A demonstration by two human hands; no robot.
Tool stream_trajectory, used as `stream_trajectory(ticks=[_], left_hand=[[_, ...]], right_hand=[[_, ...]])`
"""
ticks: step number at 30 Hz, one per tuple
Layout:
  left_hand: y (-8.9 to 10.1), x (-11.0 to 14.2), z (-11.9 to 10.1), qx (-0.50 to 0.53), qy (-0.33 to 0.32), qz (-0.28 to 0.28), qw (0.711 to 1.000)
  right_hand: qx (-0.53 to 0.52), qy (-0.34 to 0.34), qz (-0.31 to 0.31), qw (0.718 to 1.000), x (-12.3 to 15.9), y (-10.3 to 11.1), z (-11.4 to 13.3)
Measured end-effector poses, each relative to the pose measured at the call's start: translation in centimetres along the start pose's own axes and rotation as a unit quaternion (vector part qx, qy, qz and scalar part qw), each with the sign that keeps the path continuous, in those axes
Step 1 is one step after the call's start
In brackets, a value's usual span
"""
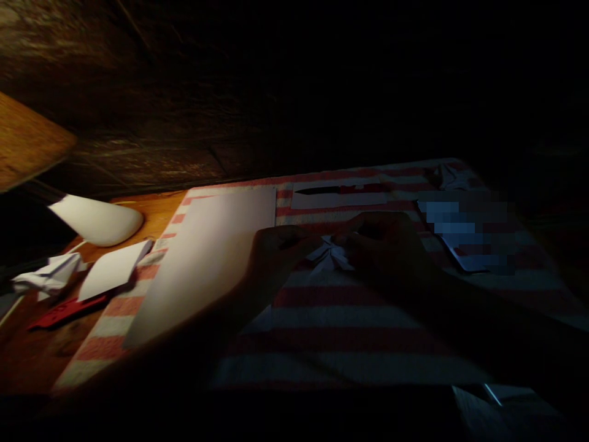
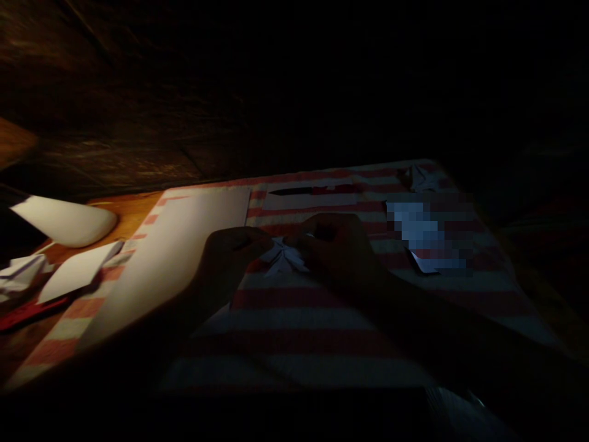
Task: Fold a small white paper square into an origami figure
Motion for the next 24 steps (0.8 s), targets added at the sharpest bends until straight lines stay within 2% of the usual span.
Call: stream_trajectory(ticks=[3,9,12,18,24], left_hand=[[0.1,0.1,-0.1,-0.003,0.002,0.002,1.000],[0.4,0.3,-0.7,-0.025,-0.065,0.016,0.997],[0.3,0.3,-0.7,-0.019,-0.058,0.022,0.998],[-0.1,0.4,-1.0,-0.018,-0.020,0.045,0.999],[-0.1,0.2,-1.1,-0.047,-0.051,0.061,0.996]], right_hand=[[0.019,-0.013,-0.004,1.000,-0.1,0.1,0.1],[-0.001,-0.029,-0.016,0.999,0.5,-0.1,0.8],[0.001,-0.027,-0.021,0.999,0.7,-0.2,1.0],[0.069,0.038,-0.040,0.996,1.1,-0.2,1.4],[0.125,0.099,-0.034,0.987,1.4,-0.1,1.7]])
Point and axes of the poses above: each hand's wrist, its own x-axis away from the middle knuckle, its own y-axis out of the back of the hand, z = x × y, the point moved 3 cm from there along -x, towards the middle knuckle, and after that the axes turned 11 degrees about -y, right-handed, at the moved point
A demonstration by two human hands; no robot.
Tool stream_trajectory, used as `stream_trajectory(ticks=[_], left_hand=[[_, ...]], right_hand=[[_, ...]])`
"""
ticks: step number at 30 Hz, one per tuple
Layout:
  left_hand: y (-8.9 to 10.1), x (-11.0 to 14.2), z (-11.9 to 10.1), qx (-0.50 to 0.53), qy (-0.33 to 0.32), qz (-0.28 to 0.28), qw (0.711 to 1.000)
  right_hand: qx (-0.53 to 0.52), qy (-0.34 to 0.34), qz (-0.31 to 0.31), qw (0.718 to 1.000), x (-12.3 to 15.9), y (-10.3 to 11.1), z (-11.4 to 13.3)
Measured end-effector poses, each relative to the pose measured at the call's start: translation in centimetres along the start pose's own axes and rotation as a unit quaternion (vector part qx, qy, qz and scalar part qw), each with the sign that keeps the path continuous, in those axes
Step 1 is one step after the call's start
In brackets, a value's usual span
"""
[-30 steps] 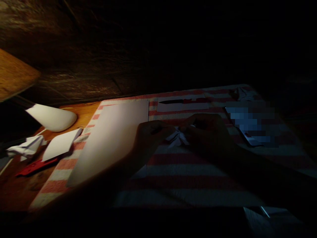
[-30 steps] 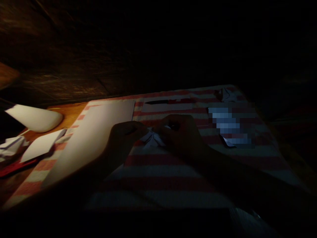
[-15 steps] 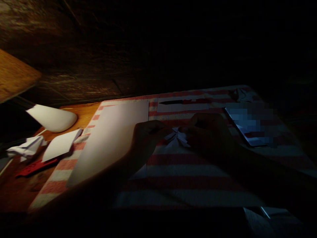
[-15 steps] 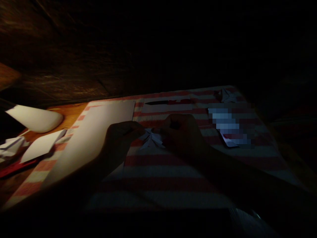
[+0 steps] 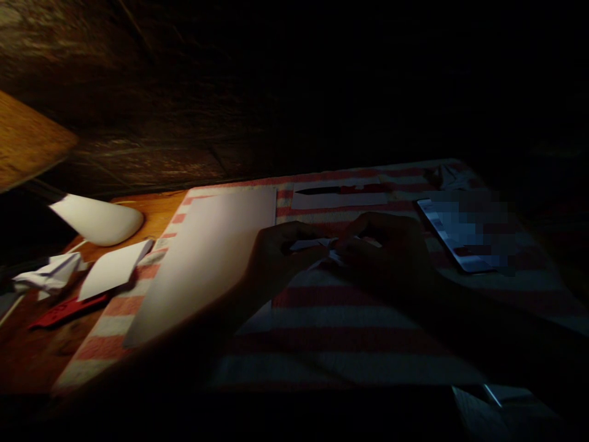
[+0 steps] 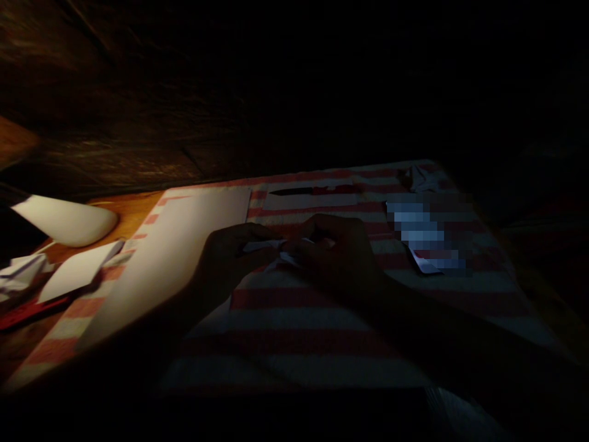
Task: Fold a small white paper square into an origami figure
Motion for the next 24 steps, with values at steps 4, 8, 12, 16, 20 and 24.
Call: stream_trajectory(ticks=[4,8,12,16,20,24], left_hand=[[0.3,0.0,-0.2,-0.040,-0.081,0.018,0.996],[0.7,0.5,-1.1,-0.088,-0.219,0.034,0.971],[0.6,1.1,-1.9,-0.174,-0.357,0.069,0.915],[0.8,0.9,-1.5,-0.214,-0.387,0.055,0.895],[1.4,0.5,0.1,-0.108,-0.310,0.024,0.944],[1.2,0.5,1.3,0.112,-0.194,0.054,0.973]], right_hand=[[0.051,0.051,0.015,0.997,0.0,0.2,0.0],[0.095,0.129,0.033,0.987,0.0,0.3,0.1],[0.116,0.254,0.064,0.958,0.1,0.4,0.4],[0.150,0.339,0.029,0.928,0.3,0.7,1.0],[0.194,0.348,-0.045,0.916,0.5,1.1,1.8],[0.212,0.351,-0.059,0.910,0.6,1.4,2.2]])
Point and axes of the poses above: each hand's wrist, its own x-axis away from the middle knuckle, its own y-axis out of the back of the hand, z = x × y, the point moved 3 cm from there along -x, towards the middle knuckle, and after that the axes turned 11 degrees about -y, right-handed, at the moved point
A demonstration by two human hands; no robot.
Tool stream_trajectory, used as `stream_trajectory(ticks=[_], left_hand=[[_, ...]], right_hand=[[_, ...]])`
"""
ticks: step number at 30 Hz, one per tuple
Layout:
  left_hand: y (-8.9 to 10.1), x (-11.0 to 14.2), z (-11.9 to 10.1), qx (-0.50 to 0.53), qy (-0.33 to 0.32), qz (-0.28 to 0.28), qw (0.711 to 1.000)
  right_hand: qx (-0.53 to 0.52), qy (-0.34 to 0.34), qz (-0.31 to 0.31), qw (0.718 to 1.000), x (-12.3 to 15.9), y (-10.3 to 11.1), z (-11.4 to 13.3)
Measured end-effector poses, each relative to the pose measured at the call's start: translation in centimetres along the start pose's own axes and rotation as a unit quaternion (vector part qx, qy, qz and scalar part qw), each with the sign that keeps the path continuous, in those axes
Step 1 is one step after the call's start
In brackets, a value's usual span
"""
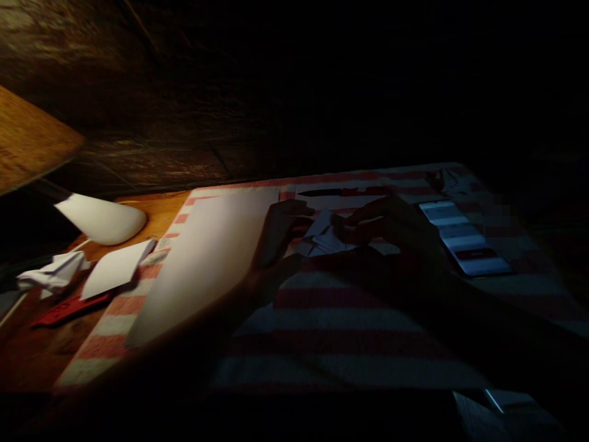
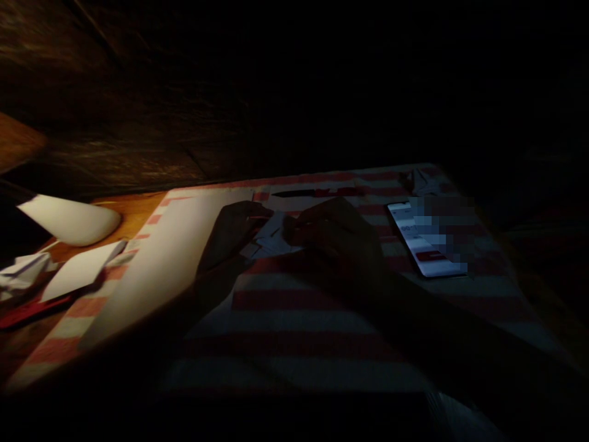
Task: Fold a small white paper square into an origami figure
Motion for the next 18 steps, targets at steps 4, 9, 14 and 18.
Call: stream_trajectory(ticks=[4,9,14,18], left_hand=[[-0.9,0.0,0.3,0.156,0.112,-0.023,0.981],[-1.9,0.1,0.6,0.162,0.203,-0.050,0.964],[-1.5,0.1,1.0,0.076,0.209,-0.109,0.969],[-1.2,-0.1,0.9,0.052,0.182,-0.111,0.976]], right_hand=[[0.009,-0.004,-0.010,1.000,0.1,-0.1,-0.4],[-0.002,0.024,-0.014,1.000,0.5,-0.9,-0.9],[-0.040,0.000,0.022,0.999,0.5,-1.3,-1.1],[-0.080,-0.045,0.035,0.995,0.3,-1.0,-1.1]])
Point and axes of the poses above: each hand's wrist, its own x-axis away from the middle knuckle, its own y-axis out of the back of the hand, z = x × y, the point moved 3 cm from there along -x, towards the middle knuckle, and after that the axes turned 11 degrees about -y, right-handed, at the moved point
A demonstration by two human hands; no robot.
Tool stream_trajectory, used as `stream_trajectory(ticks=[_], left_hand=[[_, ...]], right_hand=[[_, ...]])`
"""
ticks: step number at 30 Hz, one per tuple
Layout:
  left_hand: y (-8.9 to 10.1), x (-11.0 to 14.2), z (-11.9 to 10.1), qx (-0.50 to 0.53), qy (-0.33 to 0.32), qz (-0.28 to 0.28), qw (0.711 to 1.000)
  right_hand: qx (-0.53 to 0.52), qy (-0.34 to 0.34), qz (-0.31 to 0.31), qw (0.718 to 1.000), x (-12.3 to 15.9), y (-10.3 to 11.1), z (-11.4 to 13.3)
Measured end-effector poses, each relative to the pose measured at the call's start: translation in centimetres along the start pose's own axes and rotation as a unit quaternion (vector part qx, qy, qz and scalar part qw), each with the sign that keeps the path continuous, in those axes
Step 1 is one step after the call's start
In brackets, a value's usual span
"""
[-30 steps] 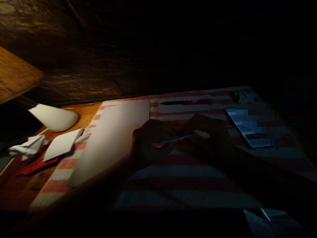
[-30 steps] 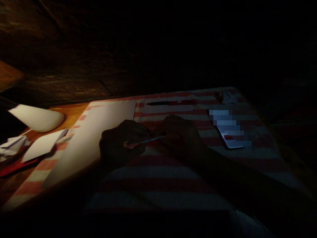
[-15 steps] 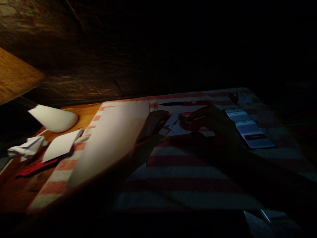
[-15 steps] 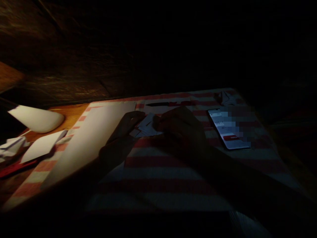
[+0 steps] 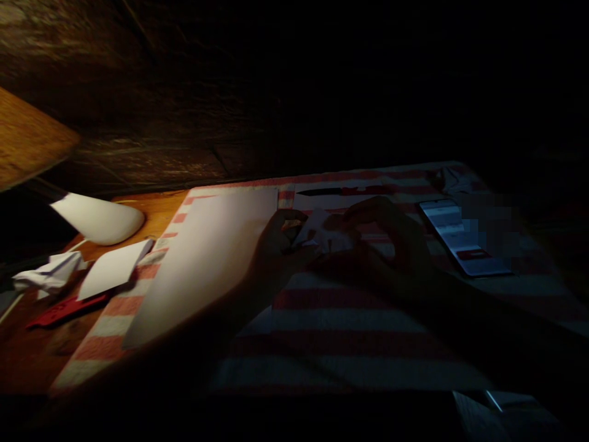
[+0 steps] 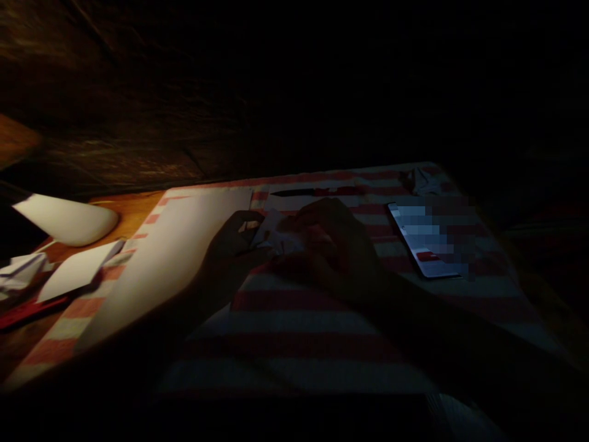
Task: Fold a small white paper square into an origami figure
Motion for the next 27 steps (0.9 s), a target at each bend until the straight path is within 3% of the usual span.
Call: stream_trajectory(ticks=[7,14,27], left_hand=[[-0.3,0.1,-0.3,0.011,0.008,0.017,1.000],[-0.5,0.3,-0.9,-0.019,0.016,0.010,1.000],[-0.5,0.3,-0.7,-0.042,0.040,0.028,0.998]], right_hand=[[-0.014,-0.024,0.028,0.999,0.1,-0.2,0.0],[-0.032,-0.040,0.017,0.999,0.2,-0.6,-1.0],[-0.099,-0.128,0.053,0.985,0.7,-1.0,-1.5]])
Point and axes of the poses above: each hand's wrist, its own x-axis away from the middle knuckle, its own y-axis out of the back of the hand, z = x × y, the point moved 3 cm from there along -x, towards the middle knuckle, and after that the axes turned 11 degrees about -y, right-handed, at the moved point
